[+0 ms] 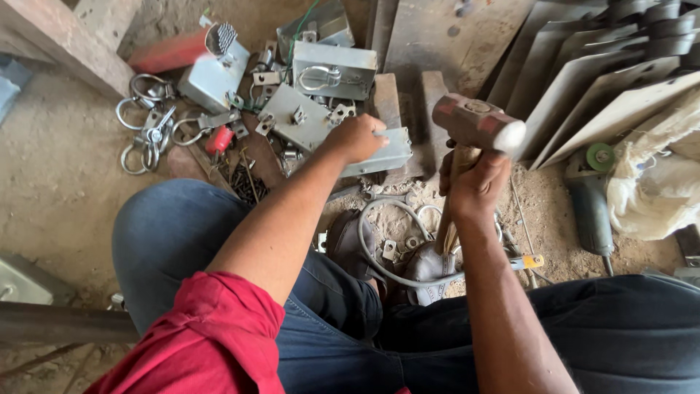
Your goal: The person uses a hammer to strike the edges and sides of a small metal box-like component while sitting on the ground, periodically turning the component over to work on different sides.
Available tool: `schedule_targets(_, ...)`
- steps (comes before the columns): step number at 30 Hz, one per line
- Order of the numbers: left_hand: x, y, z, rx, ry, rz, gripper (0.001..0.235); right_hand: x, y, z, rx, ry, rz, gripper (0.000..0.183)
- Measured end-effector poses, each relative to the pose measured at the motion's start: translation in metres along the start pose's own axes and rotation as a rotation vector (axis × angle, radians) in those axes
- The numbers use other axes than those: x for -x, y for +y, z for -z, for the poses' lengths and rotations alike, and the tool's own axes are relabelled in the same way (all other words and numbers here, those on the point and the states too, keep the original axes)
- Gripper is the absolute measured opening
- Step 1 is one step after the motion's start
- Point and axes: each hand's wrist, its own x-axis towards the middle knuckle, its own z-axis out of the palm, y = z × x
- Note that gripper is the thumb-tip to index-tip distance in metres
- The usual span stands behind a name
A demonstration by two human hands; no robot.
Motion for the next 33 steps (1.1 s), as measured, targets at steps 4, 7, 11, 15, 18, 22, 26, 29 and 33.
schedule_targets(4,-0.008,-0.004,0.007,0.02,-0.01,-0.048,0.039,0.005,0.038,-0.013,0.165,0.098,0.017,0.096)
schedule_targets(7,-0.005,0.005,0.009,-0.012,-0.035,0.023,0.037,0.004,0.078,-0.012,0.588,-0.032,-0.208,0.096)
schedule_targets(11,0.001,0.014,0.016,-0.018,-0.063,0.039,0.033,0.001,0.087,-0.006,0.402,0.151,-0.251,0.083)
schedule_targets(15,0.002,0.017,0.022,-0.011,-0.083,0.069,0.032,-0.004,0.07,-0.007,0.297,0.108,0.013,0.079)
schedule_targets(18,0.004,0.018,0.025,-0.022,-0.085,0.054,0.032,-0.002,0.075,-0.02,0.452,0.081,-0.067,0.08)
schedule_targets(22,0.003,0.018,0.023,-0.021,-0.098,0.041,0.029,0.008,0.081,-0.02,0.582,0.027,0.033,0.085)
schedule_targets(26,-0.002,0.016,0.02,-0.035,-0.107,0.044,0.029,-0.007,0.068,-0.013,0.558,0.036,0.048,0.084)
schedule_targets(29,-0.003,0.016,0.024,-0.047,-0.123,0.026,0.03,-0.004,0.06,-0.021,0.436,0.02,0.011,0.082)
schedule_targets(33,-0.001,0.017,0.024,-0.042,-0.13,0.034,0.031,0.002,0.065,-0.031,0.648,0.026,-0.002,0.087)
